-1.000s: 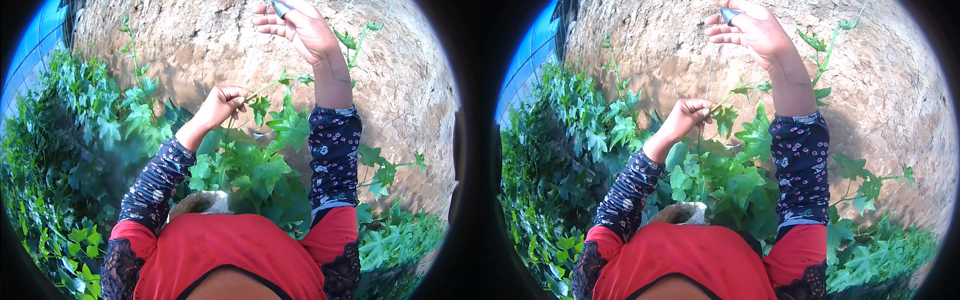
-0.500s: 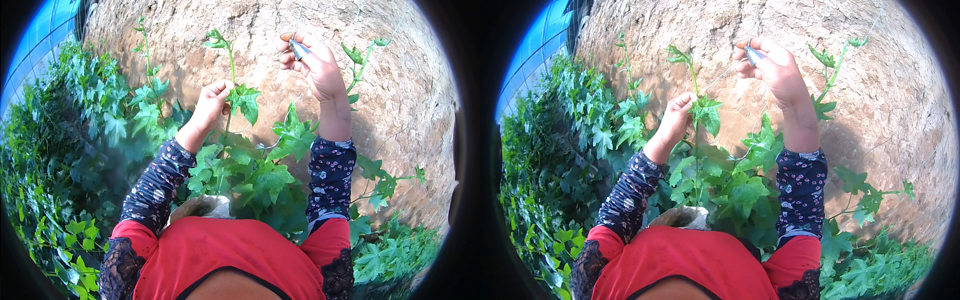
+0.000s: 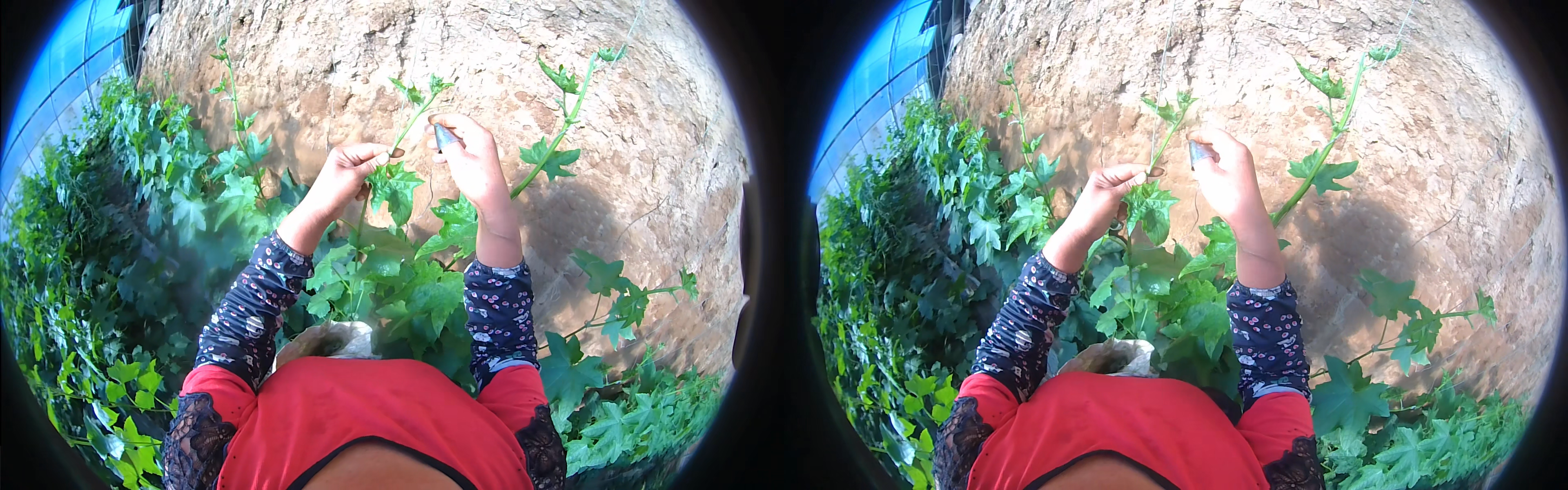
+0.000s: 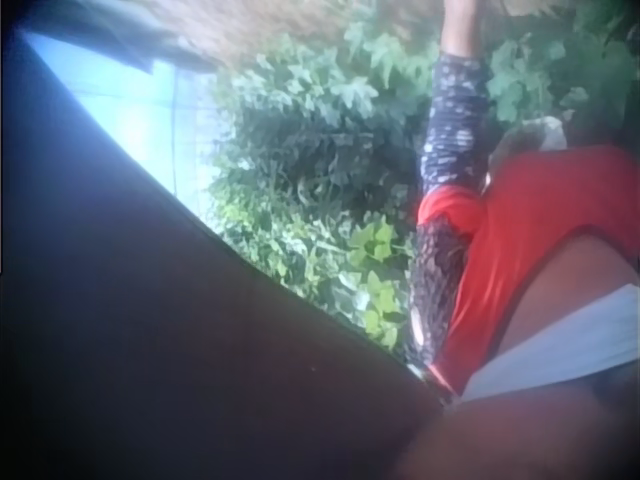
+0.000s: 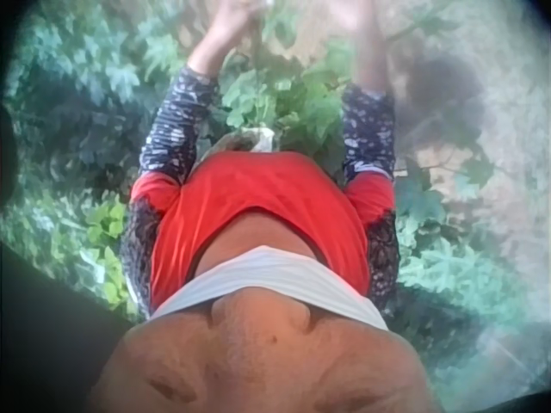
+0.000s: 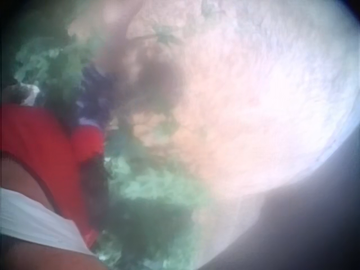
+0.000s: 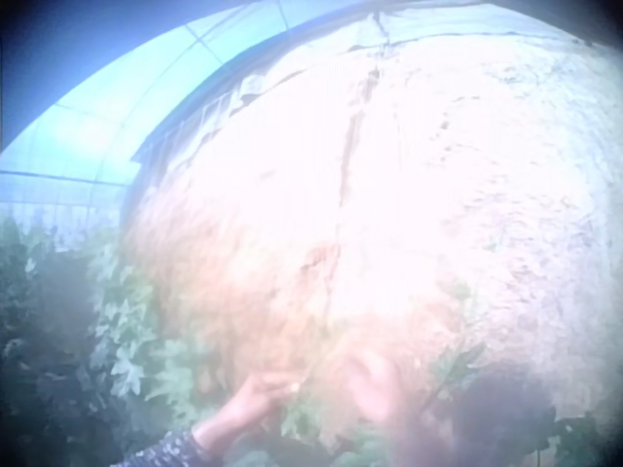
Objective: The person uses a small knife to trim leaves and stems from a climbing plant growing against a wall. They repeatedly cut small sections and remove them by hand, working along the vine from top to bottom.
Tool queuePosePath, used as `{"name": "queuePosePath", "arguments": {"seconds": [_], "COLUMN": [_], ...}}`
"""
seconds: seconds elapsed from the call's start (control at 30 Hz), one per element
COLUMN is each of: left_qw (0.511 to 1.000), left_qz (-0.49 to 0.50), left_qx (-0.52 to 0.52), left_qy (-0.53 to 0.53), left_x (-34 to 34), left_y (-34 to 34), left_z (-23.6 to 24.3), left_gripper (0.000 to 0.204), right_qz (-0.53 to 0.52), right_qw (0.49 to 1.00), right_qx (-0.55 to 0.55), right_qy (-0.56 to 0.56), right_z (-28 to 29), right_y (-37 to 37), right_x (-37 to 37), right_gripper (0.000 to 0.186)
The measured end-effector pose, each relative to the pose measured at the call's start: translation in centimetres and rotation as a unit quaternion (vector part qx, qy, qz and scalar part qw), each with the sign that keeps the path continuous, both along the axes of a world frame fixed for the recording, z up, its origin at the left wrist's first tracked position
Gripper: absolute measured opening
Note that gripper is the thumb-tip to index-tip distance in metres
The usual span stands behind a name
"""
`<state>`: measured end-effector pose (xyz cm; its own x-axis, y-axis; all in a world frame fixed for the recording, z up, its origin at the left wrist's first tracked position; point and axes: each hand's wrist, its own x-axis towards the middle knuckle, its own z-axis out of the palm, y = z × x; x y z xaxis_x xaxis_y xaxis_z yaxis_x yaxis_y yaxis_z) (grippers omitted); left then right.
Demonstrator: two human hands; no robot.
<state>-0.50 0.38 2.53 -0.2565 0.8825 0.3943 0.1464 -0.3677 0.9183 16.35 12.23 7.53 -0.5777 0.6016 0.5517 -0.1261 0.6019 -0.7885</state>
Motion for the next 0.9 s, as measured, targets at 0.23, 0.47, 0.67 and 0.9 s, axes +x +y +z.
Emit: {"name": "queuePosePath", "arguments": {"seconds": [0.23,0.47,0.67,0.9], "left_qw": [0.999,0.999,0.995,0.980], "left_qz": [-0.003,0.034,0.056,0.189], "left_qx": [-0.016,-0.010,0.055,0.051], "left_qy": [-0.036,-0.026,-0.066,-0.044], "left_x": [1.5,3.4,5.4,6.3], "left_y": [0.0,-0.4,-1.0,-6.5], "left_z": [0.1,-0.7,-3.6,-11.8], "left_gripper": [0.021,0.021,0.047,0.031], "right_qz": [-0.074,-0.267,-0.109,0.369], "right_qw": [0.976,0.877,0.945,0.887], "right_qx": [0.205,0.399,0.160,0.191], "right_qy": [0.016,-0.011,0.262,-0.203], "right_z": [0.5,1.2,1.0,-6.1], "right_y": [0.4,-0.3,-3.8,-9.7], "right_x": [-0.5,-0.3,3.1,2.6], "right_gripper": [0.011,0.009,0.013,0.019]}}
